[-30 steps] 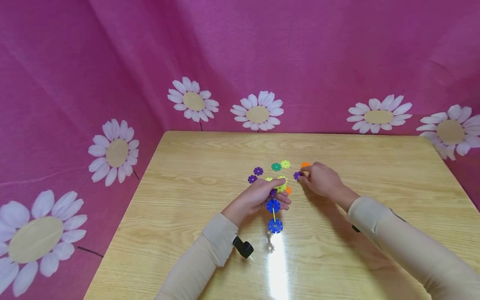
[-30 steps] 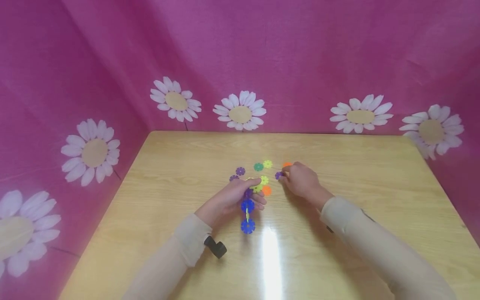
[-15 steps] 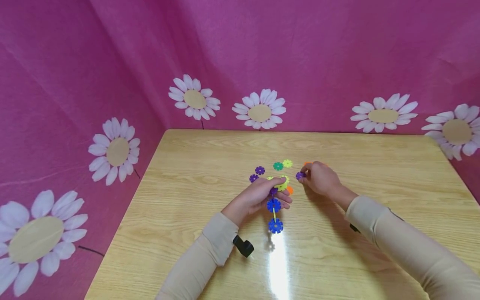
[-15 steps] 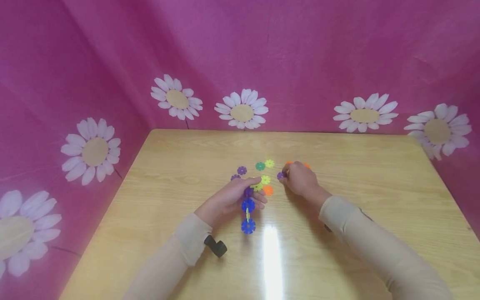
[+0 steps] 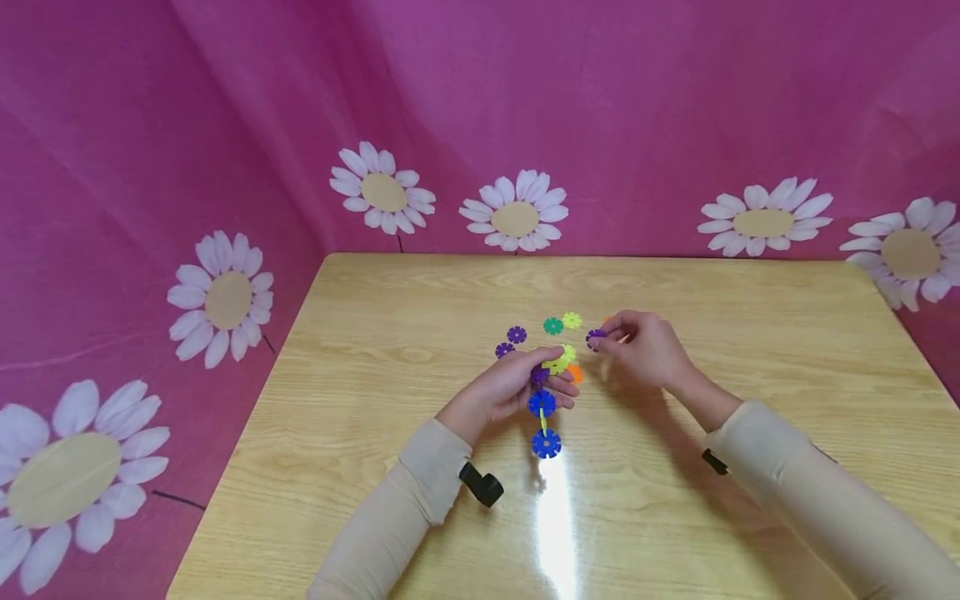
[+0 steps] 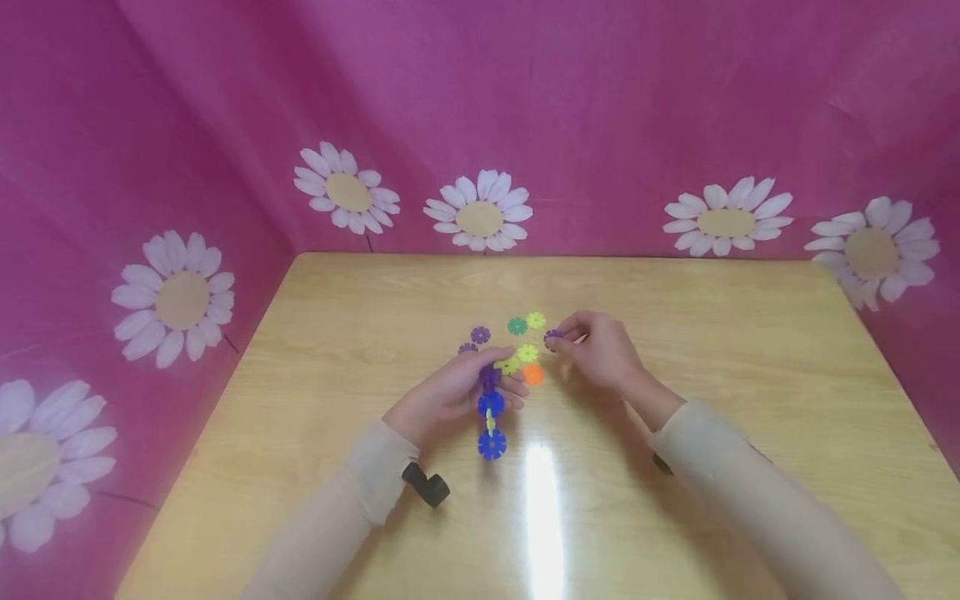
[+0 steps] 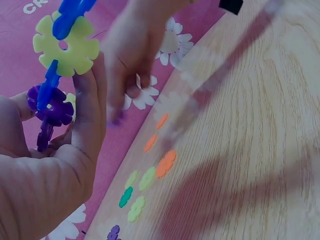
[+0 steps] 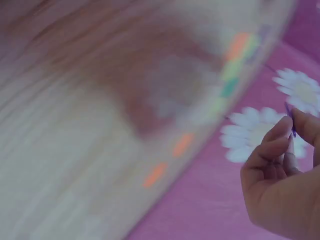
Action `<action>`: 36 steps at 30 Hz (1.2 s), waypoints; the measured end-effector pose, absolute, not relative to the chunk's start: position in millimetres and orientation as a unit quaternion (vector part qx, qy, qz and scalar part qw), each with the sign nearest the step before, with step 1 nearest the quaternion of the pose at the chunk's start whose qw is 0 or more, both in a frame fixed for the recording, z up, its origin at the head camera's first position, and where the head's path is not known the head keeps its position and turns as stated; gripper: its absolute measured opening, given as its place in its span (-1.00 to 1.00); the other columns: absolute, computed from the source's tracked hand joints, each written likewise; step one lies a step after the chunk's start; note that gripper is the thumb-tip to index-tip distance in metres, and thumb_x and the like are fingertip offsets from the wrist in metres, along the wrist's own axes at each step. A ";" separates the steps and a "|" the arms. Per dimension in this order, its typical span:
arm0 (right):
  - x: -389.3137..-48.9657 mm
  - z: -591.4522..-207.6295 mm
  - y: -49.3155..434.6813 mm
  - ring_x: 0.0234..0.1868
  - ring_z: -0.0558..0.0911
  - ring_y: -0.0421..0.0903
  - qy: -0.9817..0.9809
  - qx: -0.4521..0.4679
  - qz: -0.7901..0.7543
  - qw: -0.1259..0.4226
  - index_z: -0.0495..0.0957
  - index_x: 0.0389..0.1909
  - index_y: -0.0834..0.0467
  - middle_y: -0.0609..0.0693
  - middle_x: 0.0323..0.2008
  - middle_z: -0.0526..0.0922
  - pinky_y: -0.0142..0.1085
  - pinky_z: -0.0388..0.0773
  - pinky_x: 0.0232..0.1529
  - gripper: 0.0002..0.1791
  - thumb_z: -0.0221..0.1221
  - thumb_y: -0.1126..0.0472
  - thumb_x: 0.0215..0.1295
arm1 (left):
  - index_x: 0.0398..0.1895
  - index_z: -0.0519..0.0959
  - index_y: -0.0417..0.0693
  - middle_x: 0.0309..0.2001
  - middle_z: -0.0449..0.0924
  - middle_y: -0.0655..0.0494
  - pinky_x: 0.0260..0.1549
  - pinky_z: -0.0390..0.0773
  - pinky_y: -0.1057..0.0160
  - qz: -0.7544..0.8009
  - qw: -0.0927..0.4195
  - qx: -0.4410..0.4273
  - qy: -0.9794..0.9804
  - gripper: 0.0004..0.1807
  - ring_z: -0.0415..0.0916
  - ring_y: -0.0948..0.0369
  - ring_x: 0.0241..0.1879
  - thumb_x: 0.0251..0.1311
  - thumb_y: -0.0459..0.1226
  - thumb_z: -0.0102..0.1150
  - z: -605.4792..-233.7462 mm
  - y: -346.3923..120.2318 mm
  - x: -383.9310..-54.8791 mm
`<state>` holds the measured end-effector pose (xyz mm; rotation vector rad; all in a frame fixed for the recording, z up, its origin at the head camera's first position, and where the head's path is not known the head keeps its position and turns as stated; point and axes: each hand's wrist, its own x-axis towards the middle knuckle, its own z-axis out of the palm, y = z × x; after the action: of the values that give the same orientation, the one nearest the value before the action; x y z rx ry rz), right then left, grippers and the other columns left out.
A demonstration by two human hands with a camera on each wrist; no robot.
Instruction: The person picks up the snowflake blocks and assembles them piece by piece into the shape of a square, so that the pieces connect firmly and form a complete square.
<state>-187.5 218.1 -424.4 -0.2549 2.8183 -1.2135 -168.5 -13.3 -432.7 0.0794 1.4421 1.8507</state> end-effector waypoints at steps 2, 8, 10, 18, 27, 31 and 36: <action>-179.4 -412.0 217.0 -0.45 0.62 -0.12 0.895 -0.078 -0.436 0.048 0.66 -0.21 0.25 0.14 -0.28 0.77 -0.38 0.59 -0.48 -0.72 0.33 0.08 0.31 | -0.02 0.50 -0.40 -0.45 0.76 0.06 0.05 0.69 0.15 0.723 0.386 0.034 0.571 -0.49 0.75 0.17 -0.43 0.50 -0.03 -0.06 -431.9 -13.7 -168.6; -158.5 -391.3 211.8 -0.48 0.64 -0.09 0.844 -0.061 -0.515 0.137 0.66 -0.09 0.32 -0.09 -0.37 0.77 -0.38 0.58 -0.48 -0.62 0.30 0.05 0.34 | 0.18 0.38 -0.62 -0.43 0.75 0.08 0.01 0.71 0.20 0.716 0.390 0.048 0.577 -0.32 0.75 0.21 -0.41 0.51 -0.02 -0.09 -428.0 -14.7 -167.4; -152.7 -389.0 209.1 -0.47 0.64 -0.08 0.842 -0.060 -0.515 0.149 0.67 -0.07 0.33 -0.08 -0.37 0.76 -0.38 0.58 -0.47 -0.60 0.29 0.05 0.34 | 0.17 0.39 -0.64 -0.43 0.74 0.08 0.00 0.72 0.21 0.713 0.387 0.052 0.582 -0.30 0.75 0.22 -0.41 0.50 -0.01 -0.07 -427.0 -13.9 -166.4; -144.3 -384.7 203.7 -0.48 0.65 -0.08 0.852 -0.074 -0.499 0.143 0.70 -0.10 0.31 -0.03 -0.38 0.76 -0.37 0.62 -0.45 -0.64 0.26 0.05 0.38 | 0.13 0.42 -0.62 -0.43 0.74 0.08 -0.09 0.75 0.23 0.711 0.391 0.068 0.581 -0.33 0.75 0.22 -0.41 0.52 -0.02 -0.10 -427.0 -11.3 -165.4; -143.7 -382.4 202.1 -0.51 0.68 -0.18 0.841 -0.059 -0.515 0.153 0.69 -0.11 0.38 -0.07 -0.44 0.77 -0.38 0.65 -0.46 -0.65 0.26 0.12 0.37 | 0.25 0.35 -0.57 -0.41 0.76 0.13 -0.14 0.75 0.29 0.707 0.397 0.092 0.578 -0.32 0.75 0.24 -0.39 0.54 -0.01 -0.14 -427.4 -11.6 -166.6; -143.1 -382.0 201.5 -0.50 0.70 -0.18 0.841 -0.051 -0.517 0.153 0.68 -0.11 0.39 0.02 -0.40 0.79 -0.38 0.66 -0.46 -0.65 0.27 0.13 0.36 | 0.26 0.36 -0.54 -0.41 0.76 0.16 -0.10 0.73 0.33 0.706 0.396 0.104 0.578 -0.33 0.75 0.25 -0.38 0.54 0.00 -0.14 -427.2 -12.4 -166.0; -141.1 -383.0 199.8 -0.49 0.70 -0.20 0.836 -0.048 -0.525 0.154 0.68 -0.10 0.40 0.06 -0.38 0.79 -0.38 0.68 -0.43 -0.64 0.27 0.14 0.36 | 0.21 0.49 -0.34 -0.38 0.77 0.15 0.00 0.71 0.29 0.697 0.392 0.107 0.591 -0.40 0.75 0.24 -0.35 0.53 0.04 -0.12 -425.8 -13.1 -164.5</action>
<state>-141.1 199.8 -383.0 -0.1373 2.3954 -1.5050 -164.5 -13.1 -425.8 0.2707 1.5008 1.7694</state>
